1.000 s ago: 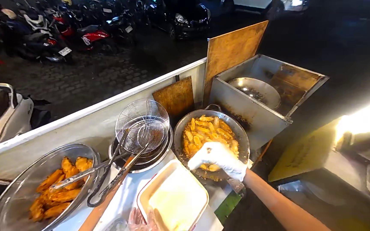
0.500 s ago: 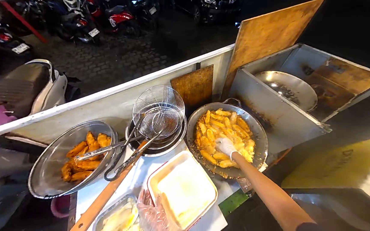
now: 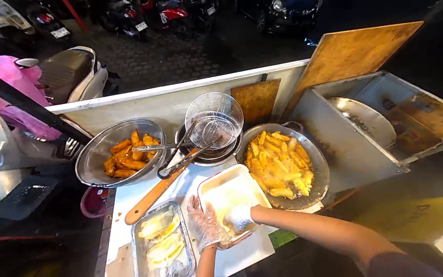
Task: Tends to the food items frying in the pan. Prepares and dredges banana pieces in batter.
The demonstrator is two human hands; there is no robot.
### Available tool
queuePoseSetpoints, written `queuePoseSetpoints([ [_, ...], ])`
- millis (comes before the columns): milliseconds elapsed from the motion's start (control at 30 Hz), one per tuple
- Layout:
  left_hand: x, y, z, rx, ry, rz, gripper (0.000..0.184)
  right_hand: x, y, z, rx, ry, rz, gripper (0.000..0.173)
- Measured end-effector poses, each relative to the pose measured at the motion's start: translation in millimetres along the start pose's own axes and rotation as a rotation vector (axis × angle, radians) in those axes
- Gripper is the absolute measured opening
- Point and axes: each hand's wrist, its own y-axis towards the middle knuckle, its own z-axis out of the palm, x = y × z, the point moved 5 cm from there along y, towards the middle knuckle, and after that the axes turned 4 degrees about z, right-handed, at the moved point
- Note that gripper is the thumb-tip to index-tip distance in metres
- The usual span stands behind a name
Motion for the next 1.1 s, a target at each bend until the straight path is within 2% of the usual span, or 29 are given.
queuePoseSetpoints([
  [67,2,-1,1,-0.004,0.012,0.008,0.065,9,-2,-2,0.061,-0.020,-0.015,0.039],
  [133,1,0,1,-0.012,0.027,0.021,0.063,5,1,-1,0.010,-0.023,-0.058,0.034],
  [200,1,0,1,-0.016,0.032,0.035,0.060,0,0,-4,-0.015,-0.001,-0.022,0.033],
  [300,3,2,2,-0.025,0.034,0.038,0.061,-29,4,-12,-0.185,0.036,-0.021,0.031],
  [400,1,3,1,-0.024,0.028,0.041,0.061,-35,-29,-47,-0.378,0.161,-0.015,0.030],
  [500,3,3,3,-0.025,0.010,0.044,0.060,-26,-67,-68,-0.543,0.261,-0.116,0.023],
  [567,5,5,4,-0.016,0.012,0.042,0.061,-31,-74,-59,-0.488,0.254,-0.115,0.025],
  [633,5,5,4,-0.015,0.025,0.040,0.061,-44,-68,-40,-0.319,0.204,0.026,0.032],
  [667,5,5,4,-0.013,0.027,0.039,0.061,-49,-62,-33,-0.296,0.178,0.090,0.033],
  [833,6,7,5,-0.014,0.033,0.041,0.061,-49,-11,-30,-0.513,0.136,0.304,0.035],
  [933,3,3,4,-0.012,0.031,0.037,0.062,-26,13,-30,-0.389,0.167,0.328,0.039],
  [1033,6,3,5,-0.027,0.034,0.064,0.062,-7,5,-41,-0.386,0.175,0.267,0.028],
  [1100,6,3,5,-0.032,0.026,0.064,0.062,-7,-6,-47,-0.399,0.190,0.254,0.030],
])
